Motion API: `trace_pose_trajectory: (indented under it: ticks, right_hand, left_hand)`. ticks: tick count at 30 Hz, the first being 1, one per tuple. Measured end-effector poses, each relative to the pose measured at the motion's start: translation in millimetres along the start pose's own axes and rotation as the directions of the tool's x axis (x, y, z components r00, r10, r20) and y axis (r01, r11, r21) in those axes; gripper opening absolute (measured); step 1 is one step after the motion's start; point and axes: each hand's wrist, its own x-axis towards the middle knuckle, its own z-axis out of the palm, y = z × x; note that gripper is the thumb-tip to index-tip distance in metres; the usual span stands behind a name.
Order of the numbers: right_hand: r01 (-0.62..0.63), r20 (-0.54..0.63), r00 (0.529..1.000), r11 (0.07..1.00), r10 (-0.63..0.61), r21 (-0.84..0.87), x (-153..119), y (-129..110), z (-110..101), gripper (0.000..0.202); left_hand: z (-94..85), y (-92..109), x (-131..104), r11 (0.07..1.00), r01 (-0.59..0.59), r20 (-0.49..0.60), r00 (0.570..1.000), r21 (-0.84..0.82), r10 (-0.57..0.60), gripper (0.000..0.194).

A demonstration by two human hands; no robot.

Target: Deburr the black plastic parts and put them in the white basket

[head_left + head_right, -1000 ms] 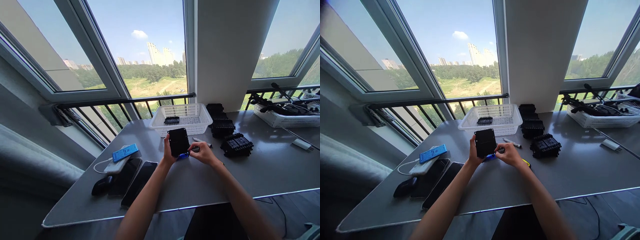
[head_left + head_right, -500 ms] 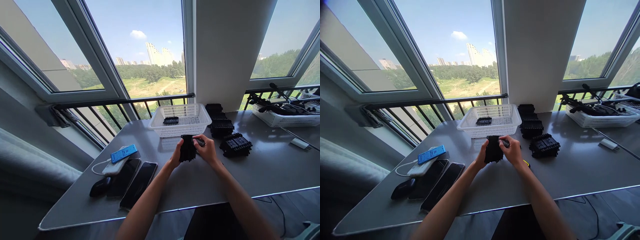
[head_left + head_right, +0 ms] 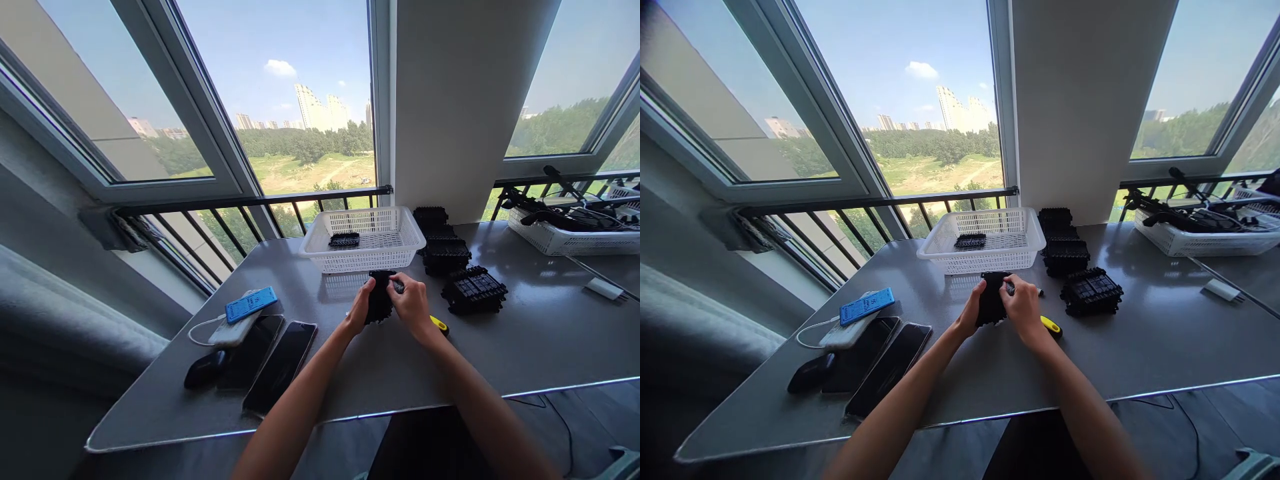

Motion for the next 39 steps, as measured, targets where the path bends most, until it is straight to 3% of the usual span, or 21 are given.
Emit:
trace_pose_trajectory:
  ticks: [8, 15, 20, 26, 31, 35, 39]
  right_hand:
    - [0.066, 0.107, 0.992, 0.998, -0.067, 0.016, -4.2, -4.7, 10.1, 0.021]
    - [0.12, 0.279, 0.952, 0.992, -0.124, 0.031, -7.3, -7.3, 9.3, 0.018]
    - [0.154, 0.311, 0.939, 0.988, -0.145, -0.006, -6.2, -8.6, 5.3, 0.018]
    - [0.228, 0.41, 0.894, 0.972, -0.182, -0.064, -6.6, -4.9, 2.7, 0.016]
    - [0.246, 0.483, 0.841, 0.968, -0.243, 0.058, -3.0, -0.4, -1.1, 0.019]
    - [0.169, 0.477, 0.842, 0.962, -0.254, 0.214, 0.0, 1.0, -5.5, 0.021]
    - [0.18, 0.417, 0.888, 0.981, -0.196, 0.077, -0.8, -2.0, -9.0, 0.017]
  left_hand:
    - [0.0, 13.2, -1.0, 0.984, 0.046, -0.023, 0.998, -0.172, -0.05, 0.054]
    - [-3.9, 24.4, -0.1, 0.95, 0.014, -0.023, 0.999, -0.313, -0.022, 0.057]
    - [-4.1, 23.1, -0.5, 0.958, 0.025, -0.028, 0.999, -0.287, -0.035, 0.059]
    - [0.1, 20.6, -2.0, 0.98, -0.055, -0.07, 0.997, -0.194, 0.042, 0.052]
    - [-0.9, 20.6, -2.6, 0.983, -0.039, -0.076, 0.997, -0.179, 0.025, 0.054]
    - [-1.2, 21.5, -3.1, 0.979, -0.04, -0.055, 0.998, -0.2, 0.029, 0.054]
    - [-0.9, 17.4, -1.8, 0.975, -0.007, -0.009, 1.0, -0.224, 0.006, 0.059]
